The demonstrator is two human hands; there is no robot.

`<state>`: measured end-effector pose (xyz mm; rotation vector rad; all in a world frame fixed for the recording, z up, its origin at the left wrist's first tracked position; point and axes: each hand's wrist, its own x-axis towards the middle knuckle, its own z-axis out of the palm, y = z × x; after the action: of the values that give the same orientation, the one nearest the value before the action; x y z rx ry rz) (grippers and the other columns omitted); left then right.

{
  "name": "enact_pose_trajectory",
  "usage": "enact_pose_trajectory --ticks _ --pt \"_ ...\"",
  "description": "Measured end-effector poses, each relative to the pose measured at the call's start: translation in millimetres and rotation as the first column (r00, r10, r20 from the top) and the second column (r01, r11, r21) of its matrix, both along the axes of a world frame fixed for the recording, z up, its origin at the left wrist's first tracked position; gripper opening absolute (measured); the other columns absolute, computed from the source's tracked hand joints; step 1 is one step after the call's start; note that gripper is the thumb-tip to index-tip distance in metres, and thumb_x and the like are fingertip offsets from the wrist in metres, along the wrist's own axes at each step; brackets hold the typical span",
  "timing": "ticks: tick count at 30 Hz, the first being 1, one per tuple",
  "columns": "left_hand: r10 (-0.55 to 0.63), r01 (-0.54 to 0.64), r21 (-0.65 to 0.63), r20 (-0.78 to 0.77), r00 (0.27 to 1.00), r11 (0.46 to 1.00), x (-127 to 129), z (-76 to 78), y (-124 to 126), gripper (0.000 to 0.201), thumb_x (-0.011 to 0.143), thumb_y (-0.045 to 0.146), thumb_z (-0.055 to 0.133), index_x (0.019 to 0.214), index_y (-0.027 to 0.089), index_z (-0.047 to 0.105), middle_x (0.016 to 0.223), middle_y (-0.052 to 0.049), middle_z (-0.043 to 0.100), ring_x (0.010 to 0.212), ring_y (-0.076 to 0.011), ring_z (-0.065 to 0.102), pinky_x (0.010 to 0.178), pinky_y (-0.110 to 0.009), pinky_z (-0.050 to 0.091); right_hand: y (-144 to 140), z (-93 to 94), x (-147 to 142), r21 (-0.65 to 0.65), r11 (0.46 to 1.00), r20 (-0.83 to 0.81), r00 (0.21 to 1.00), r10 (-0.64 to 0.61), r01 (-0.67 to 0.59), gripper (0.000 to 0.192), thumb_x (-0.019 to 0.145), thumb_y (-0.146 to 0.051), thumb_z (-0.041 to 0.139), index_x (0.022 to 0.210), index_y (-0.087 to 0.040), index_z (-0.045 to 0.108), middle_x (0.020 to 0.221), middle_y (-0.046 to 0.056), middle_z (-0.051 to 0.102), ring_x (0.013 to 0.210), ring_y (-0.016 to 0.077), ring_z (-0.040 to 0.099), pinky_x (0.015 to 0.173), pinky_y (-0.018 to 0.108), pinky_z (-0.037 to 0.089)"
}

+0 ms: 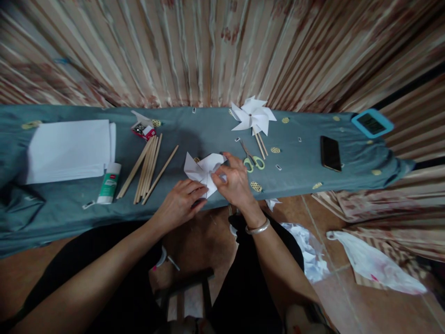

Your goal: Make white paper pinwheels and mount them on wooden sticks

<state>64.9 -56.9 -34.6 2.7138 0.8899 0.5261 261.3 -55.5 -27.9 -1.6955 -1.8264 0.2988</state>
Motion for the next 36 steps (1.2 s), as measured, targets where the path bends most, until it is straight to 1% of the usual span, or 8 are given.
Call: enact_pose_trajectory --ticks 3,6,12,17,21,25,31,36 --pt "-0.007 0.007 0.004 -0.016 1.0 1.0 2 -0.9 0 0.018 0.09 0.021 0.058 0.105 0.013 0.065 0.104 -0.01 0.068 0.097 -0.0263 0.058 0.083 -0.039 0.046 -6 0.9 2 -0.023 0.999 0.06 0.997 0.039 -0.038 0.013 0.081 -0.032 0.067 0.074 -0.021 0.07 0.144 0.011 0.051 0.132 0.0353 0.046 0.108 0.058 0.035" --pt "-0.003 0.003 0.002 -0.017 1.0 1.0 2 -2.5 1 0.018 0.09 0.022 0.058 0.105 0.014 0.065 0.103 -0.01 0.068 0.097 -0.026 0.058 0.083 -0.039 0.046 -10 -0.1 4 -0.03 0.998 0.099 0.993 0.062 -0.06 0.011 0.08 -0.029 0.068 0.074 -0.02 0.07 0.143 0.012 0.051 0.131 0.035 0.047 0.107 0.057 0.037" --pt "0.001 -0.001 -0.005 -0.024 1.0 1.0 2 -2.2 2 0.02 0.091 0.022 0.058 0.107 0.013 0.065 0.105 -0.01 0.068 0.098 -0.0261 0.058 0.083 -0.039 0.047 -13 -3.1 3 -0.066 0.997 0.117 0.991 0.057 -0.05 0.013 0.08 -0.031 0.069 0.071 -0.021 0.07 0.143 0.011 0.052 0.132 0.0354 0.046 0.105 0.058 0.039" --pt "-0.005 0.004 -0.012 -0.033 0.999 1.0 0 -1.5 0 0.021 0.091 0.023 0.057 0.107 0.013 0.064 0.106 -0.011 0.068 0.099 -0.0261 0.057 0.084 -0.04 0.047 -12 -7.1 2 -0.115 0.993 0.012 1.0 0.028 -0.026 0.01 0.075 -0.029 0.072 0.069 -0.022 0.069 0.142 0.011 0.054 0.129 0.0343 0.05 0.106 0.058 0.038" --pt "0.01 -0.009 -0.029 0.028 1.0 1.0 -3 -1.3 1 0.026 0.091 0.029 0.059 0.111 0.014 0.064 0.11 -0.012 0.068 0.102 -0.026 0.058 0.086 -0.041 0.047 -9 -9.7 7 -0.115 0.992 -0.114 0.993 0.038 -0.052 0.007 0.073 -0.026 0.073 0.068 -0.022 0.07 0.138 0.01 0.058 0.124 0.031 0.056 0.106 0.052 0.042" --pt "0.068 -0.063 -0.055 0.099 0.993 0.997 -10 -1.4 6 0.029 0.093 0.035 0.055 0.112 0.014 0.064 0.11 -0.012 0.069 0.1 -0.0261 0.059 0.084 -0.041 0.048 -8 -12.5 11 -0.127 0.99 -0.178 0.983 0.039 -0.063 0.007 0.072 -0.028 0.074 0.069 -0.023 0.071 0.136 0.009 0.059 0.12 0.0299 0.059 0.105 0.05 0.043" --pt "0.133 -0.119 -0.09 0.162 0.978 0.989 -21 -4.0 14 0.024 0.094 0.026 0.052 0.108 0.015 0.068 0.105 -0.011 0.071 0.096 -0.0242 0.062 0.087 -0.041 0.051 -9 -16.5 11 -0.149 0.988 -0.211 0.977 0.003 -0.035 0.007 0.071 -0.028 0.075 0.069 -0.024 0.071 0.135 0.008 0.06 0.12 0.0292 0.059 0.105 0.051 0.043" --pt "0.249 -0.203 -0.209 0.224 0.942 0.957 -28 -6.3 19 0.021 0.091 0.024 0.055 0.102 0.016 0.071 0.101 -0.01 0.072 0.095 -0.0233 0.065 0.088 -0.039 0.052 -8 -15.4 10 -0.158 0.987 -0.242 0.97 -0.008 -0.031 0.006 0.07 -0.026 0.075 0.067 -0.023 0.071 0.131 0.008 0.063 0.121 0.0291 0.059 0.107 0.05 0.041"
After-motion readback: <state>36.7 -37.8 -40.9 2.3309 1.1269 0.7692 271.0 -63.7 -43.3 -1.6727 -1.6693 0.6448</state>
